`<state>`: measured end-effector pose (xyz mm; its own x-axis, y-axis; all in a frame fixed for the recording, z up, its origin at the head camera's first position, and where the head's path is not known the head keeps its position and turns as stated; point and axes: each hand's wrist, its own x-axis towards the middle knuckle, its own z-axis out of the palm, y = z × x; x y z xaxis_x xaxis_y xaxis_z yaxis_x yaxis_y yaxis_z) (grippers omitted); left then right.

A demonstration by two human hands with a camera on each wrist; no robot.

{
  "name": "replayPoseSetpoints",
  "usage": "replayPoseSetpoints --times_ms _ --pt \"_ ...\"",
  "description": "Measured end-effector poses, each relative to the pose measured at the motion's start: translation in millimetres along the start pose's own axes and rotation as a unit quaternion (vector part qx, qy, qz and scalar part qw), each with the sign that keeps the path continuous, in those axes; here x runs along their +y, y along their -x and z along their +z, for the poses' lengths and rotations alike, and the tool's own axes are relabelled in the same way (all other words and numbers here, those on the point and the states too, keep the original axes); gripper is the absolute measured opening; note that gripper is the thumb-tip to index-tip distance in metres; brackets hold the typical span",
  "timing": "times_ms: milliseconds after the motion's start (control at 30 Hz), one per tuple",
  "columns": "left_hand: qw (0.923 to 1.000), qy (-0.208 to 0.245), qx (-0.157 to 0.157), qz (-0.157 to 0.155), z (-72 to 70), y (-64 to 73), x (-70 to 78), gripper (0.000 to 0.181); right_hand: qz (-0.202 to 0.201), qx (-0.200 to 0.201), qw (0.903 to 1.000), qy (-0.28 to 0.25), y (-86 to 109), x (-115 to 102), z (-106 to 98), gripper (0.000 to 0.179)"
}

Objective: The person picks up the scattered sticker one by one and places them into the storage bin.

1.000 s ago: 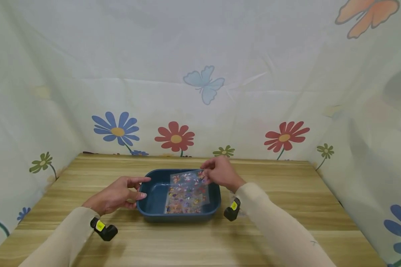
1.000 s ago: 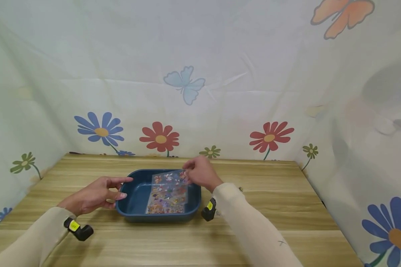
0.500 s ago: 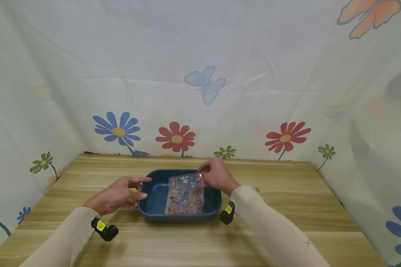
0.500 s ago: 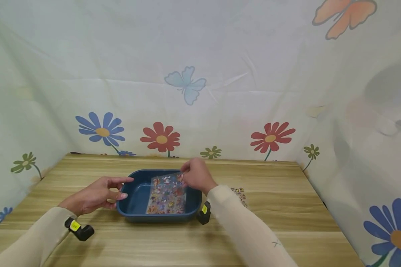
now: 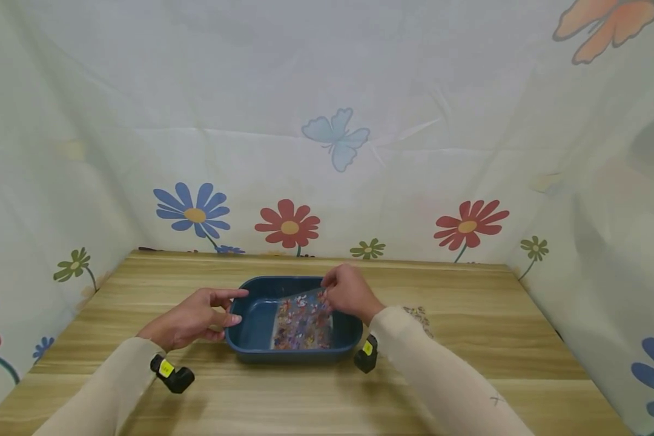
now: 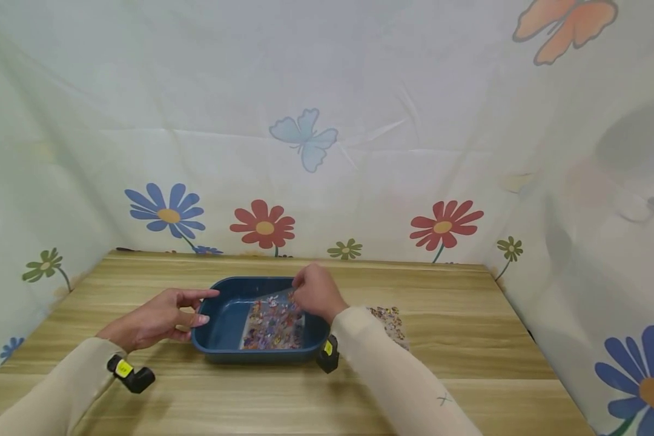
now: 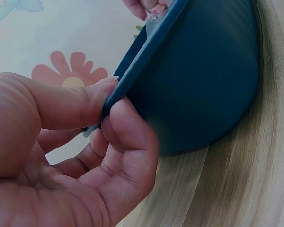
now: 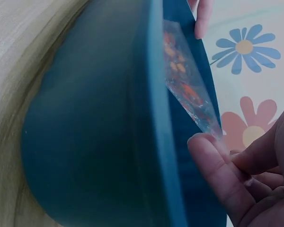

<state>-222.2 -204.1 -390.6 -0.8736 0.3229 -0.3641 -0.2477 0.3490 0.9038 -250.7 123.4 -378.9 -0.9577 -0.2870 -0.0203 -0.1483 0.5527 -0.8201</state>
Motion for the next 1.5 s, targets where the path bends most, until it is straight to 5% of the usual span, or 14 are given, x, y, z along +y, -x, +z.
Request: replayPoseSetpoints --times_ms 533,833,1500 --pt "1.0000 0.000 0.004 -0.001 0.9 1.2 2.1 0.074 0.023 -0.003 0.9975 0.067 -0.7 -3.5 5.8 0.027" --pt "1.0000 -0.004 0.005 -0.001 0.5 0.6 0.3 0.075 0.018 0.003 0.9893 0.145 -2.4 -3.0 9.8 0.026" --pt "1.0000 0.004 0.005 -0.005 0.4 -1.0 -0.4 0.074 0.006 -0.002 0.9772 0.212 -5.0 -5.4 8.3 0.010"
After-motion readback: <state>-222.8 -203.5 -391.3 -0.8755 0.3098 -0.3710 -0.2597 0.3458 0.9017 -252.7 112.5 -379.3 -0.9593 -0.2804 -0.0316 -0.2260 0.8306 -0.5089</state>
